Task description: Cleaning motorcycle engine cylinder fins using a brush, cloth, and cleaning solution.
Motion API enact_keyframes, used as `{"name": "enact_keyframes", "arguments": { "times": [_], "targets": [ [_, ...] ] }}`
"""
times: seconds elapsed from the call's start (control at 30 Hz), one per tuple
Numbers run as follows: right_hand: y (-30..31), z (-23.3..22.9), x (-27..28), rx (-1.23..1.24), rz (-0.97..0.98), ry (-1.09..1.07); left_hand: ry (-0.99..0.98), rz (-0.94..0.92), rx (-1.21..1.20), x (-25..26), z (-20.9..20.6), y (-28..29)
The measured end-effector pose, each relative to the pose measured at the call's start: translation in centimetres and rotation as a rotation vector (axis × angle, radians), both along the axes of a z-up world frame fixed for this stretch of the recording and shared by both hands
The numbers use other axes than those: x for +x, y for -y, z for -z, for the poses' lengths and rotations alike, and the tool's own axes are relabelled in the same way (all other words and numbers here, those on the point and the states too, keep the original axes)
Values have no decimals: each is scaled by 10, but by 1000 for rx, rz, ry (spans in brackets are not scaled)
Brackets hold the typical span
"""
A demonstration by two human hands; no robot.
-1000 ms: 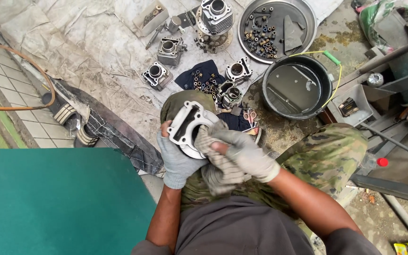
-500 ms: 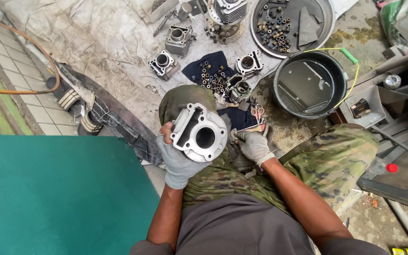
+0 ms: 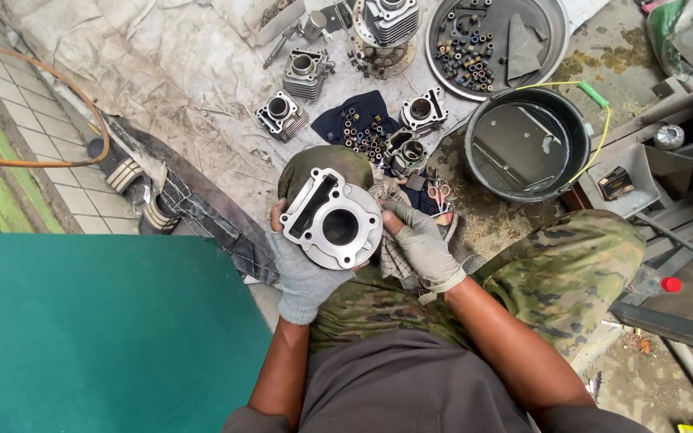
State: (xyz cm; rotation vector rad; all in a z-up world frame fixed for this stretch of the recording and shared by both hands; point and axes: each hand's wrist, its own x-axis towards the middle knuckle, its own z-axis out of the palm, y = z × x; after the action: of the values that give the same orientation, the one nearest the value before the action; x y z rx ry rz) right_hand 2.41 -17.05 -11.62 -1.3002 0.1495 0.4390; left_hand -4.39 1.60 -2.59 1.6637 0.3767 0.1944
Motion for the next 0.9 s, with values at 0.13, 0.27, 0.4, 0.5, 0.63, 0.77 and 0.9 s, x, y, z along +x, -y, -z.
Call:
{"name": "enact_keyframes", "arguments": {
  "times": [0.13,0.27,0.4,0.5,0.63,0.77,0.9],
  "targets": [
    [-4,-17,-5,-145,-50,114,374,-172,1149,-17,33,-1],
    [-8,-28,-5,-196,-65,186,377,-66,1252,-22,17,6],
    [-13,-25,-11,-200,-98,270,200,0,1456,-12,-4,14],
    [-17,-25,-17,-206,-69,239,84,-21,1544,-9,-12,19],
    [-8,4,-8,-261,-73,162,116,7,1507,-10,-12,13],
    [10,81,5,-557,-196,39,189,-12,1376,-11,-14,-4],
    [9,192,3,-762,-357,58,124,19,1230,-11,-14,-28]
  ]
}}
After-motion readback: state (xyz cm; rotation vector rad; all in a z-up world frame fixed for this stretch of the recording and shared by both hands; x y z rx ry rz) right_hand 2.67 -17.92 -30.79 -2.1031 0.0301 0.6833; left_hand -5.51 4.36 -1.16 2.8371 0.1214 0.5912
